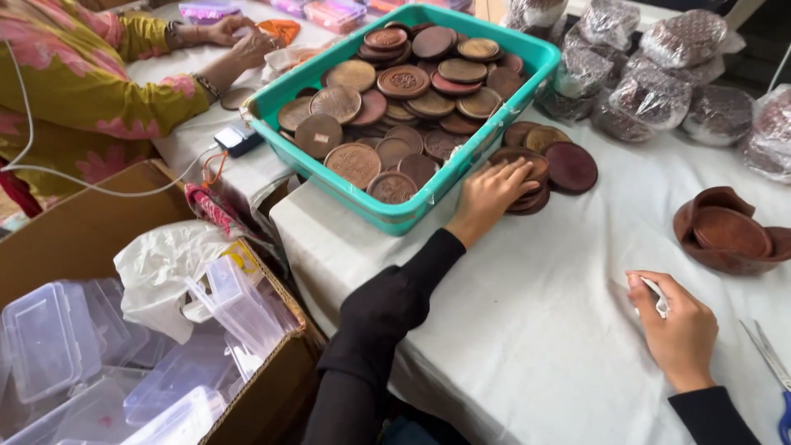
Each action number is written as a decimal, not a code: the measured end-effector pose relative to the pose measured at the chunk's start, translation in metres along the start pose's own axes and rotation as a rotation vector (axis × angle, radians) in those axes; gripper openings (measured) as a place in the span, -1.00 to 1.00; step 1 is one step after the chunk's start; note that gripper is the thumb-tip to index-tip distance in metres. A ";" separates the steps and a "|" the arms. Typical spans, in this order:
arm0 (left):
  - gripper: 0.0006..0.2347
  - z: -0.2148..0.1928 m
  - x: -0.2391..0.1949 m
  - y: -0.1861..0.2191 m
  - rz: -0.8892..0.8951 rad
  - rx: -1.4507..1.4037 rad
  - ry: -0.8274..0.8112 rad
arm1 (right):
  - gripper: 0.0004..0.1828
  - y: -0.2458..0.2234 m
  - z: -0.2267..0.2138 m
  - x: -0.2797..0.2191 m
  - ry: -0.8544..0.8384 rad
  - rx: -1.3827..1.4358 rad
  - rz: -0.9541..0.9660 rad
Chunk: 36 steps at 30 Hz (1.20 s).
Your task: The recorder is sorting through a bin of carved wooden coasters and wiping one clean with a cloth.
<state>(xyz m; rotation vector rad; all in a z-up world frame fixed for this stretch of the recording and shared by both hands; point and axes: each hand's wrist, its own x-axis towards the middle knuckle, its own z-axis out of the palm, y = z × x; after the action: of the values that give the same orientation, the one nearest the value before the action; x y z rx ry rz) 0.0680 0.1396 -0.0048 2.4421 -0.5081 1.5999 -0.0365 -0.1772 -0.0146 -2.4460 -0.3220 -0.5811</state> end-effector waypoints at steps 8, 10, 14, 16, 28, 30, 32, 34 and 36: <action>-0.60 0.020 0.013 0.140 -0.634 -0.927 -0.440 | -0.45 0.069 0.013 -0.001 0.585 -0.002 -0.194; -0.53 0.053 -0.003 0.164 -0.735 -1.043 -0.587 | -0.44 0.052 0.015 0.003 0.467 0.191 -0.151; -0.35 0.107 -0.042 0.186 -0.768 -1.278 -0.605 | -0.34 0.007 0.009 0.009 0.029 0.111 -0.319; -0.32 0.070 -0.023 0.173 -0.949 -1.390 -0.671 | -0.24 0.001 0.005 0.012 -0.036 0.032 -0.289; -0.54 0.020 0.007 0.153 -0.957 -1.495 -0.521 | -0.56 0.014 0.000 0.011 0.175 0.348 0.085; -0.62 0.013 0.007 0.156 -0.909 -1.429 -0.397 | -0.59 0.008 -0.005 0.007 0.233 0.476 0.091; -0.64 -0.003 0.016 0.153 -0.675 -1.257 -0.222 | -0.59 -0.002 -0.007 0.010 0.220 0.570 0.136; -0.63 0.003 0.015 0.154 -0.657 -1.382 -0.287 | -0.59 -0.001 -0.009 0.013 0.242 0.503 0.152; -0.61 0.011 0.010 0.159 -0.658 -1.497 -0.361 | -0.59 0.022 -0.002 0.011 0.243 0.440 0.179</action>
<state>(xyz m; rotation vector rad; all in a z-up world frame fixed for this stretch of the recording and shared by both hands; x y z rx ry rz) 0.0206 -0.0132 -0.0061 1.3773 -0.5414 0.1961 -0.0194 -0.1951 -0.0189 -1.9345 -0.1134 -0.6443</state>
